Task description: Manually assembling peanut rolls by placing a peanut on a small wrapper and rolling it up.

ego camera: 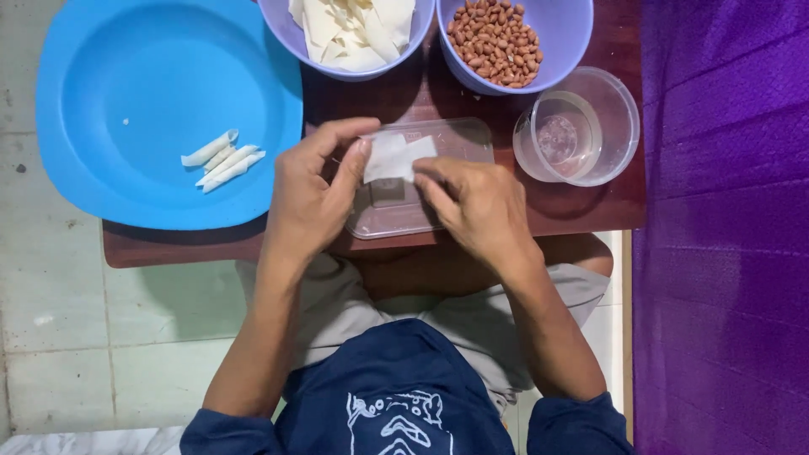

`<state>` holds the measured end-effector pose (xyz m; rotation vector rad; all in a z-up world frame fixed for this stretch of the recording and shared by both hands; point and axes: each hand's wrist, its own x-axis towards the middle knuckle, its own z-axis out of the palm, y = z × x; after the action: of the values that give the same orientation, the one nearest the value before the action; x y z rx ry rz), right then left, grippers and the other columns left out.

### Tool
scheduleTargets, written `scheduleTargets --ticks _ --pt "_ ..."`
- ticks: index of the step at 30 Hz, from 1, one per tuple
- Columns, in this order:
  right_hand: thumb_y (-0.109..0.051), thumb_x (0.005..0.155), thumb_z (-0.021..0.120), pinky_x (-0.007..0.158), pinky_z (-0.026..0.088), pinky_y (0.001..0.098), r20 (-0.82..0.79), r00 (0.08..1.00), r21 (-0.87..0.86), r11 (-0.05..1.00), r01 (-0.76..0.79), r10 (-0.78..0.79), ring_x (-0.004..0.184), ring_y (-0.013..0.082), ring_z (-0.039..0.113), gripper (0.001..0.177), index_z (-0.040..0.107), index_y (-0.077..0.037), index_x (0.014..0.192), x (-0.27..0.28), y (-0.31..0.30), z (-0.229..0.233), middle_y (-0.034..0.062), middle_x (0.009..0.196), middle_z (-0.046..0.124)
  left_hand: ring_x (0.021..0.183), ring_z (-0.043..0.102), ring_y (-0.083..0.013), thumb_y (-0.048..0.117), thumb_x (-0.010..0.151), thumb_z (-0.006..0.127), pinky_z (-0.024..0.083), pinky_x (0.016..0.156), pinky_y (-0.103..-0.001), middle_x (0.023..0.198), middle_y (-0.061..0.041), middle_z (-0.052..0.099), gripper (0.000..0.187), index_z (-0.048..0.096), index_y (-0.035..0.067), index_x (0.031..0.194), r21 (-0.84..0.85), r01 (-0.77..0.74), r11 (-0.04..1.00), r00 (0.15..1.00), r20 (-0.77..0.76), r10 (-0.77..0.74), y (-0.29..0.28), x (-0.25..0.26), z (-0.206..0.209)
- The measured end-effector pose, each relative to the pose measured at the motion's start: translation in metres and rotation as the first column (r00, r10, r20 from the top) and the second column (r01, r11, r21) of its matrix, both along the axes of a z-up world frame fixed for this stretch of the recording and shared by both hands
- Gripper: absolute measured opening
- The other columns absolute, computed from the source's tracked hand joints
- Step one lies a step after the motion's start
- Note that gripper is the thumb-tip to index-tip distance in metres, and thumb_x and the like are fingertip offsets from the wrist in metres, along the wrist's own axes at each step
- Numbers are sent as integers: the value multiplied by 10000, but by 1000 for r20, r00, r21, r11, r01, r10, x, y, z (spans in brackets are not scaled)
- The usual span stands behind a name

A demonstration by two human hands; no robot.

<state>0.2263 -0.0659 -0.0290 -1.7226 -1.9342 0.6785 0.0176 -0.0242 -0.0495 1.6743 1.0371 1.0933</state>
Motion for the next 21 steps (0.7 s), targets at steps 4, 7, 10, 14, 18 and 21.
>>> scheduleTargets --ticks 4,7,10,14,18,21 --pt "-208 996 671 689 577 444 90 994 55 996 63 -68 819 359 755 198 800 -147 1133 9 4 -7 117 903 788 823 737 -264 75 1030 610 567 769 -391 854 -133 746 227 740 78 1216 7 27 1000 999 -28 -27 -3 4 -4" --pt "-204 997 675 676 567 497 153 979 68 990 127 -137 836 407 737 180 790 -143 1121 15 1 -10 153 875 770 850 755 -301 62 1024 615 569 793 -401 897 -135 768 221 753 78 1195 12 42 999 999 -33 -42 -6 9 -1" --pt "-122 993 681 553 484 340 -9 983 124 976 181 -181 496 224 533 141 772 -130 1100 17 -3 -4 23 435 429 914 732 -332 136 1021 633 565 827 -400 947 -90 770 212 747 130 1199 36 106 994 991 -91 -102 -7 14 0" --pt "-56 948 576 739 545 460 -55 996 23 997 76 -74 786 362 690 230 771 -103 1060 25 -6 11 152 776 676 967 649 -396 91 1018 628 522 869 -468 1034 -144 692 177 736 72 1156 181 130 975 959 -274 -77 -6 14 -3" --pt "38 866 522 776 557 507 -108 994 -54 999 5 -11 842 422 707 322 795 -69 998 23 -6 19 186 838 719 1000 605 -365 37 975 669 507 882 -461 1067 -103 646 184 753 83 1132 179 182 967 927 -359 -108 -8 12 -9" --pt "68 867 558 753 566 461 -172 985 -3 1000 -15 14 811 375 725 290 796 -70 962 15 -6 16 151 869 749 1021 573 -316 109 959 712 508 877 -406 1050 -51 605 61 762 116 994 209 193 959 905 -415 -91 -11 11 -15"
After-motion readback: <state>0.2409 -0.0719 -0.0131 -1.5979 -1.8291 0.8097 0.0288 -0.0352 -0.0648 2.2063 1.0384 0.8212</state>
